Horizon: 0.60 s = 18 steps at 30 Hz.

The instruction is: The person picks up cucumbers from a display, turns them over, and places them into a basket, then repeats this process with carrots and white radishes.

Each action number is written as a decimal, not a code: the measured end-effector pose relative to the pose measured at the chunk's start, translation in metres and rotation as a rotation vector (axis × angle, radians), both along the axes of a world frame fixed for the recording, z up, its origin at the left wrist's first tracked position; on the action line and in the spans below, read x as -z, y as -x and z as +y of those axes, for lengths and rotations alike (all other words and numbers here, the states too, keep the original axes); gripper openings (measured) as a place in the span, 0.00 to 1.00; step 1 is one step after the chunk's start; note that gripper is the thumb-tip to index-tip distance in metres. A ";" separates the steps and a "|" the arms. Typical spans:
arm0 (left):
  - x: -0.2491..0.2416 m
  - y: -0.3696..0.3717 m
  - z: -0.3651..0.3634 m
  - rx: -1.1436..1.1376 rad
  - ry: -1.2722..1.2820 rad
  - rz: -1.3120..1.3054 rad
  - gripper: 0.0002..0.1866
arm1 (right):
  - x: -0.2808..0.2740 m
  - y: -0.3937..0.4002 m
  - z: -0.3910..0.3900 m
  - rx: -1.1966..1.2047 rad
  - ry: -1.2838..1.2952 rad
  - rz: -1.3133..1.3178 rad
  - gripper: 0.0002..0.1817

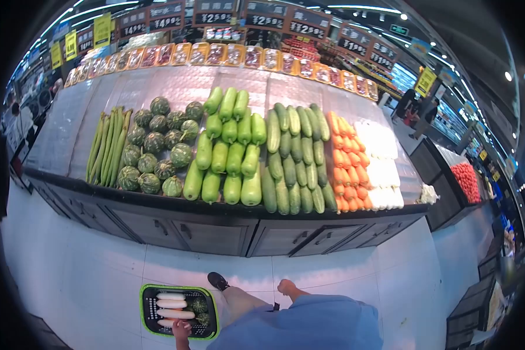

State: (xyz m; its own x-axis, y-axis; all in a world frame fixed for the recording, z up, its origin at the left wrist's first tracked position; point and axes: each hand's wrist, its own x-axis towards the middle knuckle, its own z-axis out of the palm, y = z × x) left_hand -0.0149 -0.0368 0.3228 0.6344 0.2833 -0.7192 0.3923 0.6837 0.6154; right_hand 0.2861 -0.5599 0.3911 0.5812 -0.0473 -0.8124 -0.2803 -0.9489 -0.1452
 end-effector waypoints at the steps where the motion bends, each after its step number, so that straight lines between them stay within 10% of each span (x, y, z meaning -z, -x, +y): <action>1: 0.006 0.013 0.004 0.039 0.214 -0.073 0.14 | 0.000 0.023 -0.009 0.025 -0.039 0.045 0.18; 4: -0.011 0.048 -0.039 0.034 -0.146 0.070 0.01 | 0.005 0.066 -0.027 -0.026 -0.124 0.169 0.17; 15: -0.059 0.047 -0.085 1.538 -1.281 0.046 0.13 | -0.002 0.035 -0.032 -0.097 -0.255 -0.001 0.23; 17: -0.057 0.078 -0.111 1.738 -1.226 0.311 0.12 | -0.012 0.021 -0.030 -0.126 -0.349 -0.057 0.26; 18: -0.005 0.065 -0.110 1.319 -0.667 0.577 0.13 | -0.001 0.012 -0.031 -0.117 -0.405 -0.055 0.26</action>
